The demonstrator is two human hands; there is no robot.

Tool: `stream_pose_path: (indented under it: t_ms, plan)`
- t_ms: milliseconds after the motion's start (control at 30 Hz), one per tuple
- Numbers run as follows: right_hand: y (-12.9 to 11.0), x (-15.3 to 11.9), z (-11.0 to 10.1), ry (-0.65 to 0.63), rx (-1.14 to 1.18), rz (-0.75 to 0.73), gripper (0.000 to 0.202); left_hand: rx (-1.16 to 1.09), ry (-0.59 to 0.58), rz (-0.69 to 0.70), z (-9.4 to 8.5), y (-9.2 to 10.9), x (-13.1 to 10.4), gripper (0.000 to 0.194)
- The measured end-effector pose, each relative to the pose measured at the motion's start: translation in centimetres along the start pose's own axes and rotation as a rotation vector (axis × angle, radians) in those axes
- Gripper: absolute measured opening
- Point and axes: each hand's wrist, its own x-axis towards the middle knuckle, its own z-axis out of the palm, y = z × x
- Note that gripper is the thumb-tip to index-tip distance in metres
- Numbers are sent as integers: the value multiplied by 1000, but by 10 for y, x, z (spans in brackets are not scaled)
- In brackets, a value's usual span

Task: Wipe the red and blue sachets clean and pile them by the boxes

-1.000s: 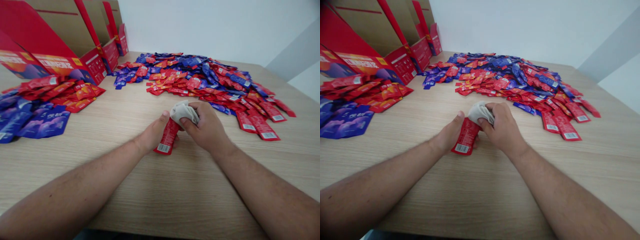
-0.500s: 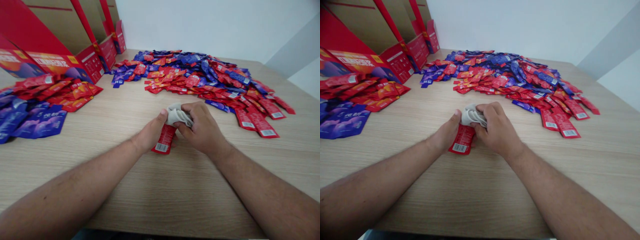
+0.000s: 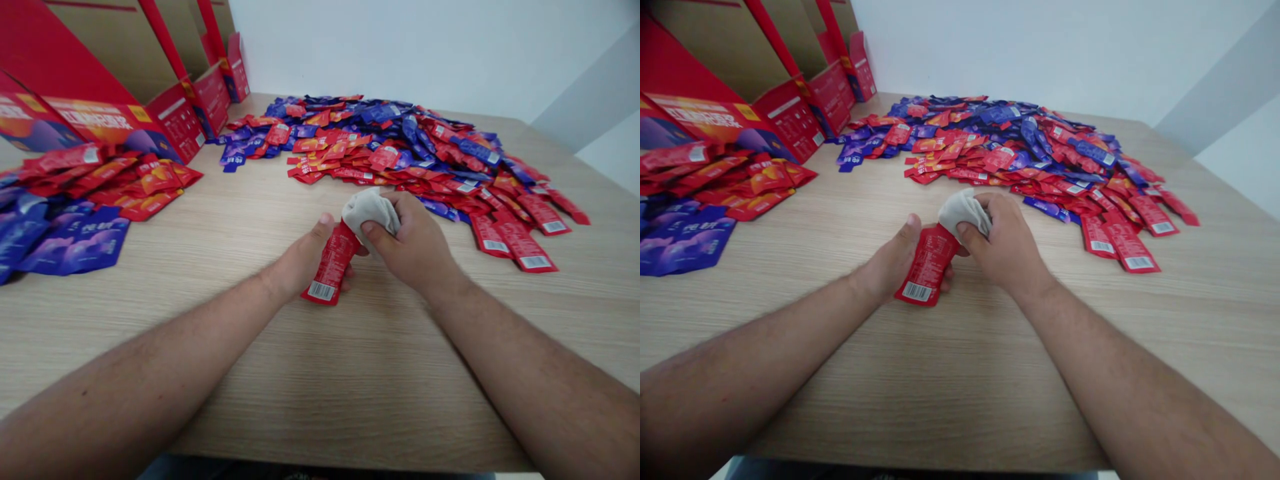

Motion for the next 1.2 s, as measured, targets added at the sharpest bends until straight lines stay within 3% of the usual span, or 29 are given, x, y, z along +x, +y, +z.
stream_pose_path:
  t_ms: [167, 333, 433, 833, 1000, 1133, 1200]
  plan:
    - [-2, -2, 2, -21, -40, -130, 30, -22, 18, -40, -2, -1, 0, 77]
    - [14, 7, -3, 51, -31, 45, 30, -52, 0, -6, 4, 7, -3, 76]
    - [18, 9, -10, 76, -33, 57, 31, -70, -7, 18, 7, 10, -4, 72]
    - [-20, -4, -21, 61, -71, -3, 29, -106, -18, 34, 4, 7, 1, 67]
    - [-26, -11, -9, 47, -135, -68, 29, -92, 12, 33, 5, 4, 7, 66]
    - [-20, -6, 10, 35, -167, -72, 29, -80, 104, -29, 4, 3, 12, 66]
    - [-15, -2, 15, 46, -136, -49, 29, -98, 92, -29, 3, 3, 14, 66]
